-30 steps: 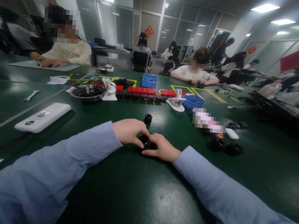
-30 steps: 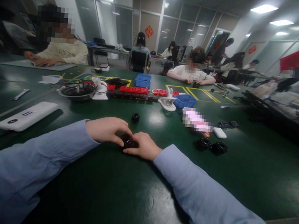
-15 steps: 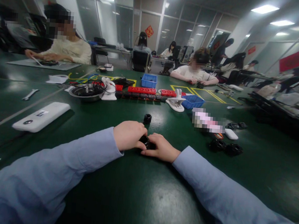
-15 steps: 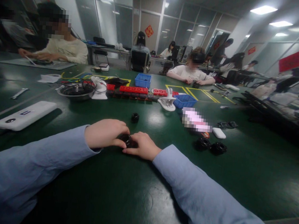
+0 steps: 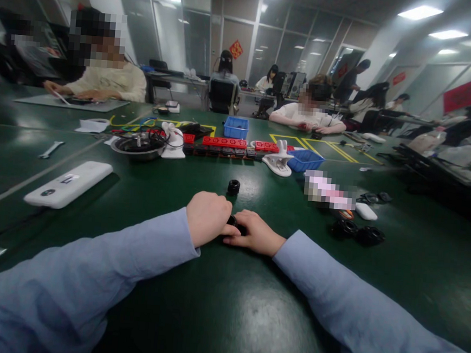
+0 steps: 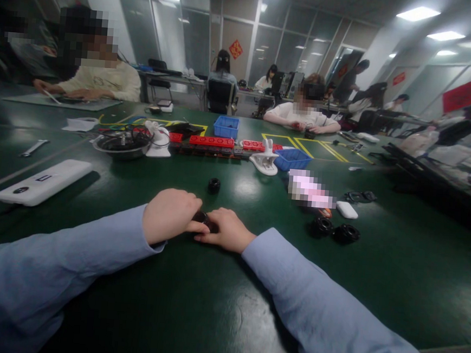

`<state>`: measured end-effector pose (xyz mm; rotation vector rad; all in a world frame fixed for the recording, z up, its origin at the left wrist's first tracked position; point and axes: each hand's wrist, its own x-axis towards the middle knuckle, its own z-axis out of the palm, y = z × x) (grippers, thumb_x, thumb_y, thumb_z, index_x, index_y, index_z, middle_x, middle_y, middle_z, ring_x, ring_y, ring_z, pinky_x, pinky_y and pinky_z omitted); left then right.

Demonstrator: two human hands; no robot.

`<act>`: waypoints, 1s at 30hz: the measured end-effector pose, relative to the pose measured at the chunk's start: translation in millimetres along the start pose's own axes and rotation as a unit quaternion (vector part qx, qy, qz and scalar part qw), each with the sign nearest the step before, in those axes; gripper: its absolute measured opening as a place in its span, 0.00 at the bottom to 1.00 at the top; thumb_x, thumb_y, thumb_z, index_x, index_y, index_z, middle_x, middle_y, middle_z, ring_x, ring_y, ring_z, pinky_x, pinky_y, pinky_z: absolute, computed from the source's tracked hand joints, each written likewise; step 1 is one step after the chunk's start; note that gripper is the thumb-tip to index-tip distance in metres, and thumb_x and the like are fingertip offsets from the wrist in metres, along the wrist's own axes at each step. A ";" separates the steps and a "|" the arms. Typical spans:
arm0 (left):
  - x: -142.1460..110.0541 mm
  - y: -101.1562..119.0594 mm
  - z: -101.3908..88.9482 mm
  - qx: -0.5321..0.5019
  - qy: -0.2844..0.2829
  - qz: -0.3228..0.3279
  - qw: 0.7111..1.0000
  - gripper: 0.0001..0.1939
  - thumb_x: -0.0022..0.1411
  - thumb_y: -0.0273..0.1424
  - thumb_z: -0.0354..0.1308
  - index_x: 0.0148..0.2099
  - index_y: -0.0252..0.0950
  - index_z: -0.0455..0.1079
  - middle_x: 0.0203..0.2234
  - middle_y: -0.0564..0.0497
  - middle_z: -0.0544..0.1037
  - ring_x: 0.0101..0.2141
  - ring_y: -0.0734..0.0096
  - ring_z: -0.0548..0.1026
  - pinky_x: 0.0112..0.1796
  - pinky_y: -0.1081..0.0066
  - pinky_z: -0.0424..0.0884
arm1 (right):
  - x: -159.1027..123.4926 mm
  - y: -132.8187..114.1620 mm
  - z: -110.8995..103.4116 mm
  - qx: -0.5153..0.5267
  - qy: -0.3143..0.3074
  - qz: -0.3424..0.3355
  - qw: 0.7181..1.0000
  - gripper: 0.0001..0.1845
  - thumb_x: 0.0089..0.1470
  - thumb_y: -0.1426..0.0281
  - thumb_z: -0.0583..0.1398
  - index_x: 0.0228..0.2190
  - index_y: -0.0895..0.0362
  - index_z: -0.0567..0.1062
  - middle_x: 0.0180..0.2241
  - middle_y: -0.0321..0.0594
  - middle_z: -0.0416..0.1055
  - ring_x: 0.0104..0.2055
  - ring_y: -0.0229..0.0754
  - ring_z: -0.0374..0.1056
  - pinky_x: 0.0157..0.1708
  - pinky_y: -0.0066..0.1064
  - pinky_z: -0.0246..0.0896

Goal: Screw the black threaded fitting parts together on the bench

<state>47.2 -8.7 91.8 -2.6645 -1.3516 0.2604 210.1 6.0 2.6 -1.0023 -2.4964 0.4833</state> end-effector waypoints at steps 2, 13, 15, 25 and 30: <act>0.8 1.2 -0.4 0.001 -0.001 -0.005 1.000 0.28 0.58 0.53 0.53 0.36 0.30 0.73 0.30 0.40 0.77 0.33 0.54 0.76 0.29 0.67 0.66 | 0.1 0.4 -0.1 0.004 -0.003 -0.005 1.000 0.16 0.48 0.59 0.65 0.24 0.58 0.69 0.24 0.34 0.65 0.28 0.37 0.60 0.30 0.28 0.51; 5.4 1.2 4.1 -0.008 0.009 -0.035 0.999 0.36 0.57 0.59 0.45 0.33 0.30 0.74 0.28 0.39 0.77 0.31 0.55 0.76 0.24 0.70 0.60 | 0.3 -3.9 -2.8 0.001 -0.008 0.007 1.000 0.16 0.48 0.60 0.65 0.24 0.59 0.68 0.24 0.34 0.65 0.28 0.37 0.60 0.30 0.28 0.50; 5.4 1.8 4.2 -0.010 0.007 -0.037 0.999 0.36 0.57 0.60 0.44 0.33 0.30 0.74 0.29 0.39 0.77 0.31 0.55 0.76 0.24 0.69 0.61 | 0.3 -3.8 -2.5 -0.001 -0.009 0.011 1.000 0.16 0.47 0.60 0.65 0.24 0.58 0.68 0.24 0.34 0.65 0.28 0.37 0.60 0.30 0.28 0.51; 1.9 -2.4 5.4 -0.012 0.005 -0.029 0.999 0.41 0.59 0.61 0.34 0.34 0.29 0.73 0.31 0.37 0.76 0.33 0.51 0.76 0.26 0.65 0.63 | -1.2 0.0 0.5 0.009 0.002 -0.007 1.000 0.16 0.48 0.59 0.65 0.23 0.58 0.68 0.24 0.34 0.65 0.28 0.37 0.60 0.31 0.29 0.52; -2.4 -6.6 -0.6 -0.017 0.062 0.008 0.998 0.35 0.61 0.58 0.39 0.39 0.31 0.72 0.35 0.41 0.76 0.38 0.52 0.75 0.31 0.63 0.65 | -0.8 -2.3 0.9 0.016 0.011 0.006 1.000 0.17 0.46 0.60 0.66 0.23 0.58 0.68 0.24 0.34 0.65 0.28 0.38 0.60 0.31 0.29 0.52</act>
